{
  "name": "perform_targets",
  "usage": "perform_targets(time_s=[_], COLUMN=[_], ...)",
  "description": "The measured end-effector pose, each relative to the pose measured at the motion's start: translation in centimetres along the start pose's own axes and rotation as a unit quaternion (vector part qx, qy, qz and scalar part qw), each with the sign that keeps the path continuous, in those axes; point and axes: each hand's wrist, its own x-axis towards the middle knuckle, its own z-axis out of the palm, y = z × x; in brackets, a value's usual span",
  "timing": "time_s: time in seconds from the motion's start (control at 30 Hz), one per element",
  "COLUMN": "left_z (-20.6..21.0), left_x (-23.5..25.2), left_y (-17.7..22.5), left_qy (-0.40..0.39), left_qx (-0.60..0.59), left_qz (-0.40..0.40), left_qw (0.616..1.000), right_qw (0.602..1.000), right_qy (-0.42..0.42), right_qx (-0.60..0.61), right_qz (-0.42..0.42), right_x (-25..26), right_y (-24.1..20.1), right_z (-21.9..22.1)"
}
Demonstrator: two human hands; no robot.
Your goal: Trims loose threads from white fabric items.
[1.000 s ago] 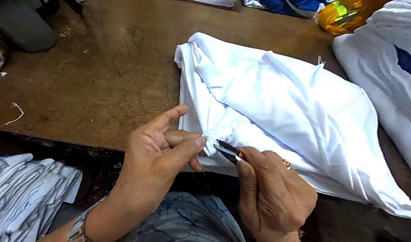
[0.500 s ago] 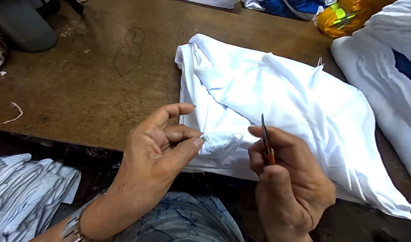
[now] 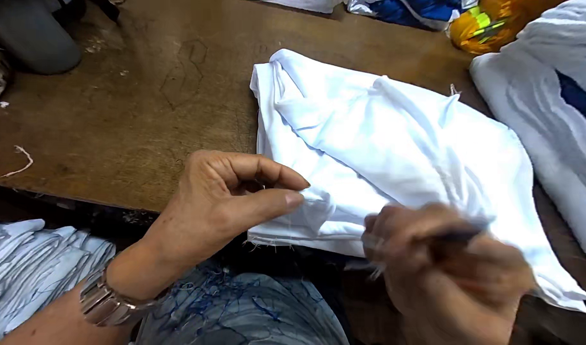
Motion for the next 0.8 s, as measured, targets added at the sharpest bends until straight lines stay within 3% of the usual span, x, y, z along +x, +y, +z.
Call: perform_targets(time_s=[0.07, 0.1, 0.17, 0.27, 0.33, 0.43, 0.8], left_z=[-0.3, -0.4, -0.5, -0.7, -0.8, -0.7, -0.3], left_x=[0.5, 0.7, 1.0, 1.4, 1.6, 1.9, 2.1], left_y=[-0.3, -0.4, -0.3, 0.1, 0.5, 0.6, 0.9], left_qy=[-0.020, -0.029, -0.043, -0.052, -0.046, -0.033, -0.008], left_qx=[0.001, 0.006, 0.012, 0.008, -0.001, -0.027, -0.042], left_qz=[0.022, 0.025, 0.013, -0.023, -0.064, -0.118, -0.198], left_qw=[1.000, 0.999, 0.999, 0.998, 0.997, 0.992, 0.979], right_qw=[0.988, 0.983, 0.968, 0.900, 0.858, 0.839, 0.840], right_qy=[-0.153, -0.171, -0.107, 0.019, 0.054, 0.059, 0.043], right_qx=[-0.029, -0.066, -0.224, -0.429, -0.500, -0.524, -0.517], right_qz=[-0.022, -0.028, -0.032, -0.073, -0.102, -0.135, -0.156], right_x=[-0.7, -0.9, -1.3, -1.1, -1.0, -0.9, 0.2], right_y=[-0.1, 0.1, 0.1, 0.5, 0.7, 1.1, 1.7], right_z=[-0.1, 0.3, 1.0, 0.9, 0.7, 0.8, 2.0])
